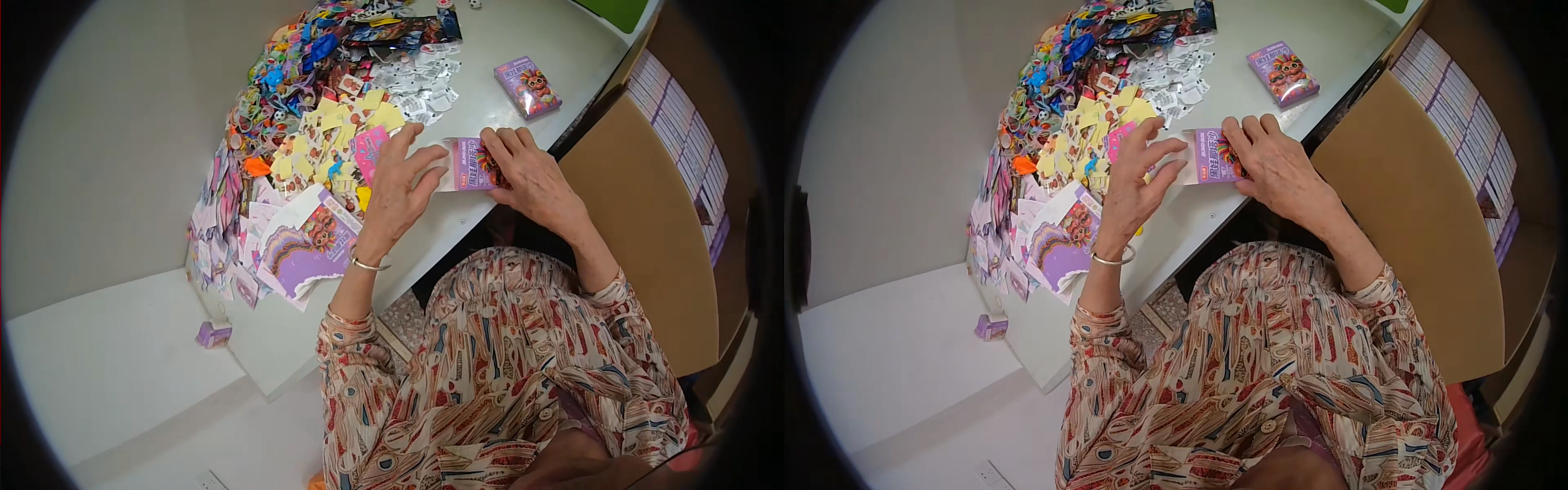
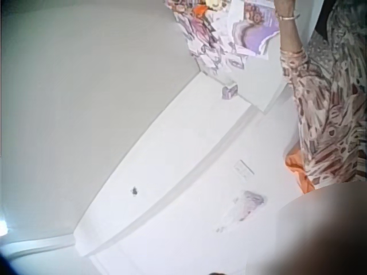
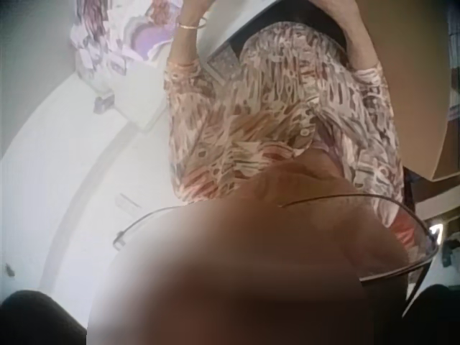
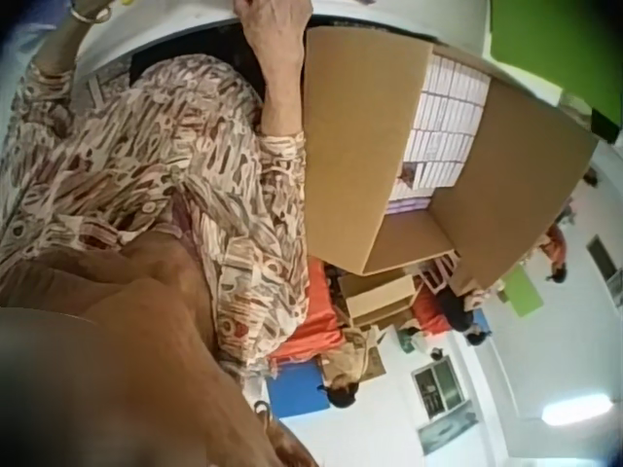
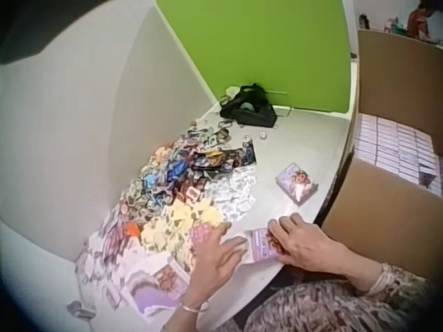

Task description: Sort and organize various small colorful packaged items on a workspace table.

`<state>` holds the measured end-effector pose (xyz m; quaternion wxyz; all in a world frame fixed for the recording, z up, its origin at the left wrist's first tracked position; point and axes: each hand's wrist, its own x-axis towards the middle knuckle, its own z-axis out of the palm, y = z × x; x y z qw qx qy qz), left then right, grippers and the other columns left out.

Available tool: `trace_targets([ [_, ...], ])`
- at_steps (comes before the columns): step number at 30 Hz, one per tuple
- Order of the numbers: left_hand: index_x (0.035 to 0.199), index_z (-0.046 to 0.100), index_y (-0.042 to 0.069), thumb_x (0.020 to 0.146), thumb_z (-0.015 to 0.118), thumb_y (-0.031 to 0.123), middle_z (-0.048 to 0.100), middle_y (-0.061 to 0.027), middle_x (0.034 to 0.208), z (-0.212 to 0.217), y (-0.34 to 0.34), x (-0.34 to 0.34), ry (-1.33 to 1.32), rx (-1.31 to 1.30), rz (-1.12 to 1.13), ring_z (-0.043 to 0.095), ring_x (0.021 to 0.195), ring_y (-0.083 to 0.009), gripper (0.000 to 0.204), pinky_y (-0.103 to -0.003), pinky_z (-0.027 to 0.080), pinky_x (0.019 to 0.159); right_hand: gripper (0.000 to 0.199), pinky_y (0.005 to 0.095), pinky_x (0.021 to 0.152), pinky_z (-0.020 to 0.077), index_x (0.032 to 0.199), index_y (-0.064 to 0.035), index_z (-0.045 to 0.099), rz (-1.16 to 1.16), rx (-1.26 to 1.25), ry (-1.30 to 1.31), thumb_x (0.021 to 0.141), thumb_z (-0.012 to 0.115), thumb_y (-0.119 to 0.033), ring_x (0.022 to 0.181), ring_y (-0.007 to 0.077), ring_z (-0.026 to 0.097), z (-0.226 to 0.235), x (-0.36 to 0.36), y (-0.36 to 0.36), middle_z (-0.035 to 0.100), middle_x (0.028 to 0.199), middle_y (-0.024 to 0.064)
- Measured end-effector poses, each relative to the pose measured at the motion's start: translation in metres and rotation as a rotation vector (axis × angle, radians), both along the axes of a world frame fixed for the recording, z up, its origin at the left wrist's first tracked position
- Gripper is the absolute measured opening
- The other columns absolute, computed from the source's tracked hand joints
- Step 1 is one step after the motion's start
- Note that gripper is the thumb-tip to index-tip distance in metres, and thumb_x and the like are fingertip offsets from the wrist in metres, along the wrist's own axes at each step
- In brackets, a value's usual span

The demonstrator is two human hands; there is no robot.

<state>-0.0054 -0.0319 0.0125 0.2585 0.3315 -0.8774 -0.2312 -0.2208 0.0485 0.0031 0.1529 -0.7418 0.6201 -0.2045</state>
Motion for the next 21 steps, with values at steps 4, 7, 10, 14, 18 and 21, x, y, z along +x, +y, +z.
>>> trace_targets([
  [4,0.117,0.065,0.009,0.08,0.073,0.014,0.05,-0.016,0.133,-0.001,0.005,-0.009,0.024,0.231,-0.039,0.051,0.119,-0.0317,0.037,-0.038,0.041,0.1,0.084,0.0416,0.094,0.0454,0.138,-0.0011,0.036,0.104,0.051,-0.081,0.066,0.078,-0.006,0.113,0.0362,0.048,0.002,-0.015,-0.001,0.047,0.128,0.0169],
  [7,0.121,0.062,0.008,0.08,0.073,0.019,0.049,-0.0172,0.134,0.0,0.01,-0.017,0.015,0.192,-0.057,0.05,0.122,-0.0332,0.044,-0.04,0.04,0.101,0.088,0.0414,0.1,0.0424,0.144,-0.0028,0.032,0.208,0.019,-0.197,0.069,0.078,-0.008,0.121,0.0377,0.045,-0.014,-0.026,-0.001,0.043,0.137,0.0182],
  [10,0.123,0.06,0.007,0.079,0.074,0.024,0.048,-0.0183,0.135,0.008,0.012,-0.018,-0.042,0.159,-0.095,0.049,0.123,-0.035,0.049,-0.041,0.04,0.101,0.089,0.0415,0.103,0.0401,0.147,-0.0045,0.029,0.306,-0.012,-0.354,0.072,0.077,-0.009,0.126,0.0375,0.042,-0.026,-0.035,-0.003,0.041,0.141,0.0184],
  [14,0.123,0.061,0.007,0.079,0.073,0.028,0.047,-0.0195,0.135,0.013,0.013,-0.019,-0.081,0.173,-0.087,0.049,0.123,-0.036,0.05,-0.041,0.04,0.102,0.087,0.0406,0.106,0.0381,0.146,-0.0026,0.029,0.308,0.083,-0.327,0.072,0.075,-0.008,0.129,0.0377,0.04,-0.019,-0.036,-0.005,0.039,0.143,0.0205],
  [18,0.125,0.06,0.009,0.08,0.073,0.028,0.045,-0.0207,0.137,0.006,0.007,-0.021,-0.191,0.168,-0.101,0.047,0.125,-0.0364,0.051,-0.042,0.041,0.101,0.085,0.0404,0.101,0.0424,0.144,-0.0029,0.032,0.23,0.06,-0.211,0.07,0.076,-0.008,0.125,0.0364,0.043,-0.011,-0.032,-0.003,0.042,0.138,0.0185],
  [21,0.128,0.06,0.012,0.08,0.073,0.028,0.041,-0.0193,0.142,-0.02,0.005,-0.019,-0.168,0.179,-0.094,0.045,0.127,-0.0344,0.053,-0.041,0.041,0.1,0.083,0.0403,0.094,0.0468,0.14,-0.0031,0.036,0.141,0.029,-0.029,0.068,0.077,-0.007,0.12,0.0346,0.046,0.005,-0.019,-0.001,0.046,0.133,0.0157],
])
